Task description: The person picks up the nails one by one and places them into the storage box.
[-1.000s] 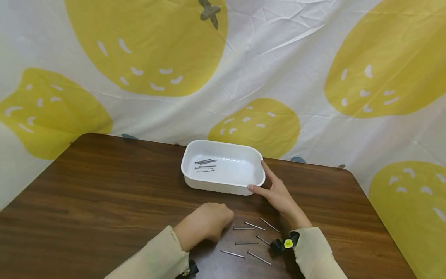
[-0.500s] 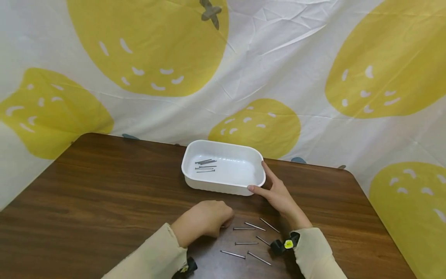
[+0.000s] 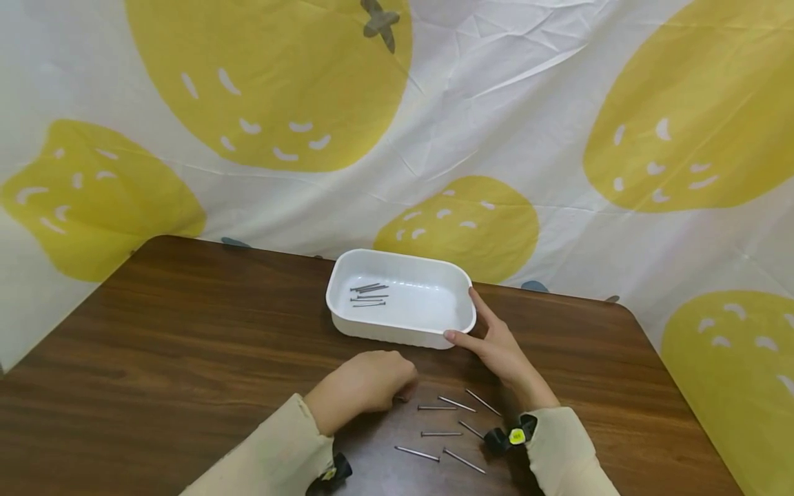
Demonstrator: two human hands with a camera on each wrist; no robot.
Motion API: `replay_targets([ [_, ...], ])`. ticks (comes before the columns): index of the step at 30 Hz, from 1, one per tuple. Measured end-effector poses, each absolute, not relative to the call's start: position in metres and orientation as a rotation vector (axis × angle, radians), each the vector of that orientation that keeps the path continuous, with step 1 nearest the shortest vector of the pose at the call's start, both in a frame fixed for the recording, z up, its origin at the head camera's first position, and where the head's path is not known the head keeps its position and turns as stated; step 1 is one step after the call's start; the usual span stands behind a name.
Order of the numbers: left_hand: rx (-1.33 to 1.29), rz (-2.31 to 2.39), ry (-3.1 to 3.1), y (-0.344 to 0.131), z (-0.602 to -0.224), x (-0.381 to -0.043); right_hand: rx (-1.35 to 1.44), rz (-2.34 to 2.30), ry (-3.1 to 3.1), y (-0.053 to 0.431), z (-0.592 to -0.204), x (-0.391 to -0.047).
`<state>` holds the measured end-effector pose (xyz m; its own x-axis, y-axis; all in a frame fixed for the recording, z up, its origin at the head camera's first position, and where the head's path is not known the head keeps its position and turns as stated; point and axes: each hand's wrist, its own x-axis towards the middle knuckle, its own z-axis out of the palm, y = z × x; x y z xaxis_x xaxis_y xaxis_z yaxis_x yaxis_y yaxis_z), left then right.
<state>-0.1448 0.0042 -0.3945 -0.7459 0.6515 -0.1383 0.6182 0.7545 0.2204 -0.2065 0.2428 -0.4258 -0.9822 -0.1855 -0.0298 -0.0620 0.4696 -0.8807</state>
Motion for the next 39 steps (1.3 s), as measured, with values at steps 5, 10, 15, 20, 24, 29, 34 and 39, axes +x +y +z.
replay_targets([
  [5, 0.995, 0.257, 2.743, 0.003, -0.394, -0.144, -0.221, -1.551, 2.580, 0.243, -0.426, -0.205],
  [10, 0.986, 0.268, 2.742, 0.001, -0.394, -0.144, -0.224, -1.562, 2.569, 0.243, -0.427, -0.203],
  [15, 0.976, 0.305, 2.739, -0.005, -0.391, -0.147, -0.233, -1.561, 2.574, 0.241, -0.428, -0.203],
  [20, 1.035, 0.356, 2.754, -0.014, -0.382, -0.154, -0.243, -1.544, 2.576, 0.238, -0.427, -0.204],
  [24, 1.113, 0.385, 2.739, -0.020, -0.377, -0.161, -0.244, -1.539, 2.580, 0.237, -0.428, -0.206],
  [29, 1.185, 0.406, 2.712, -0.023, -0.370, -0.170, -0.244, -1.568, 2.564, 0.239, -0.430, -0.207],
  [34, 1.280, 0.483, 2.677, -0.028, -0.355, -0.173, -0.240, -1.533, 2.582, 0.241, -0.428, -0.208],
  [39, 1.279, 0.425, 2.730, -0.032, -0.341, -0.186, -0.215, -1.537, 2.583, 0.243, -0.426, -0.206],
])
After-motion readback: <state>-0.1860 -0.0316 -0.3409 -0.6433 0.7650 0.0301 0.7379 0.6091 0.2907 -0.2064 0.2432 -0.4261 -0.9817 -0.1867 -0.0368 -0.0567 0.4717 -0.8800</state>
